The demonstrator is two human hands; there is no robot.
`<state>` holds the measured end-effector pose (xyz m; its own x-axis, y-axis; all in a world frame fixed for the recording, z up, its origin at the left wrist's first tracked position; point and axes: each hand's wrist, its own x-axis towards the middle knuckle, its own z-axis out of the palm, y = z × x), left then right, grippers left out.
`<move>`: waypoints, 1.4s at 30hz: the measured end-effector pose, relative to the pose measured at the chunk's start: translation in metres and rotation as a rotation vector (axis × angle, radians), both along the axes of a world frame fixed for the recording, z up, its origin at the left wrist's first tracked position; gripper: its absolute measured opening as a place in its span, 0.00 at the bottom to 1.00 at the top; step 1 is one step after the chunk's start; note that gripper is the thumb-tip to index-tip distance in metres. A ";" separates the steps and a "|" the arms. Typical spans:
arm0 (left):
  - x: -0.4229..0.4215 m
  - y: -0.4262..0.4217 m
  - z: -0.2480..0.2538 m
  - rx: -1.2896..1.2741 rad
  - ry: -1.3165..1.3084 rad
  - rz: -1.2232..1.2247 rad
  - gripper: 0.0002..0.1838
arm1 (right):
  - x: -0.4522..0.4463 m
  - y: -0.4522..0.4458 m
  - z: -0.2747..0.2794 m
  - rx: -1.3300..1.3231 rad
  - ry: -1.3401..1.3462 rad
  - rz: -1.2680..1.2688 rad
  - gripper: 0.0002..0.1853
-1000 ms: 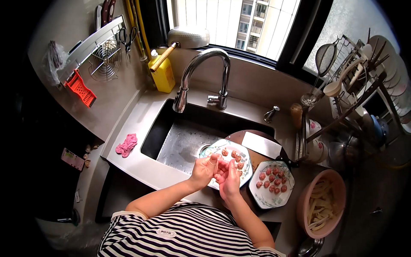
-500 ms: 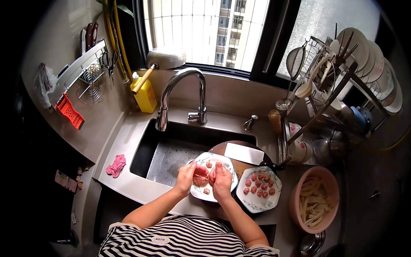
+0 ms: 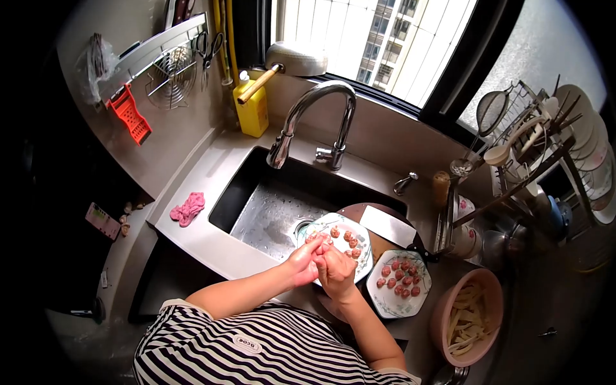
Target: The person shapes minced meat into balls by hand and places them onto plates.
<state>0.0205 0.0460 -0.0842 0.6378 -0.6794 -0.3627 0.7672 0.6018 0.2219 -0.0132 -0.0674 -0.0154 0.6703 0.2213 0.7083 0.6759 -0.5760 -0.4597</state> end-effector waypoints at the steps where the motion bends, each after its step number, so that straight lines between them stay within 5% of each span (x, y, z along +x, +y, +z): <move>1: -0.001 -0.004 -0.006 -0.131 -0.008 0.074 0.16 | 0.000 0.003 0.005 -0.094 0.019 -0.020 0.09; 2: -0.003 -0.002 0.008 0.044 0.021 0.019 0.18 | -0.005 0.006 0.012 -0.260 0.091 -0.074 0.09; 8: -0.002 0.006 0.053 0.065 0.156 0.040 0.19 | -0.021 0.012 0.033 -0.360 0.061 0.006 0.07; 10: 0.004 0.002 0.029 0.108 0.042 0.091 0.19 | -0.020 0.006 0.030 -0.196 0.067 0.058 0.09; 13: -0.004 0.014 0.049 0.183 -0.207 0.100 0.27 | -0.018 0.005 0.011 0.466 0.423 0.000 0.11; 15: -0.007 0.016 0.071 0.409 -0.455 0.200 0.29 | -0.010 0.007 0.008 0.830 0.638 -0.033 0.21; 18: -0.012 0.018 0.084 0.780 -0.938 0.310 0.29 | 0.005 0.001 -0.024 1.371 1.034 0.417 0.24; 20: -0.008 0.008 0.056 1.302 -1.649 0.617 0.25 | 0.005 0.021 -0.026 1.518 1.115 0.538 0.23; 21: -0.021 0.013 0.074 1.398 -1.632 0.409 0.22 | 0.006 0.025 -0.030 1.589 1.096 0.535 0.22; 24: -0.019 0.018 0.076 1.384 -1.865 0.754 0.23 | 0.011 0.023 -0.029 1.709 1.139 0.480 0.20; 26: -0.015 0.017 0.069 1.157 -1.694 0.765 0.22 | 0.014 0.017 -0.020 1.674 1.204 0.385 0.18; 28: -0.006 0.020 0.061 1.037 -1.479 0.681 0.21 | 0.015 0.000 -0.024 1.663 1.266 0.800 0.23; 29: -0.003 0.019 0.059 0.919 -1.198 0.547 0.21 | 0.009 0.009 -0.003 1.539 1.142 0.539 0.24; 30: -0.001 0.018 0.056 0.803 -0.916 0.415 0.20 | 0.003 0.020 0.019 1.399 1.021 0.290 0.27; 31: 0.005 0.020 0.055 0.758 -0.891 0.419 0.22 | 0.000 0.018 0.016 1.226 0.854 0.306 0.26; 34: 0.004 0.022 0.050 0.322 -0.193 0.146 0.25 | -0.002 0.025 0.019 0.479 0.173 0.139 0.25; 36: 0.002 0.009 0.023 0.035 -0.053 0.136 0.29 | 0.001 0.027 0.020 -0.026 0.034 0.005 0.17; 38: -0.001 0.016 0.018 -0.323 -0.092 0.083 0.31 | 0.000 0.035 0.024 -0.229 0.122 -0.028 0.13; 40: 0.006 0.027 0.020 -0.196 -0.058 0.080 0.30 | 0.004 0.032 0.026 -0.225 -0.015 -0.013 0.13; 42: 0.017 0.035 0.011 0.012 0.018 0.118 0.25 | 0.012 0.025 0.009 0.153 -0.001 0.077 0.13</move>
<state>0.0372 0.0805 -0.0736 0.7064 -0.5955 -0.3825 0.6951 0.6855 0.2166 -0.0017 -0.0424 -0.0068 0.6552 0.1610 0.7381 0.7154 -0.4460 -0.5378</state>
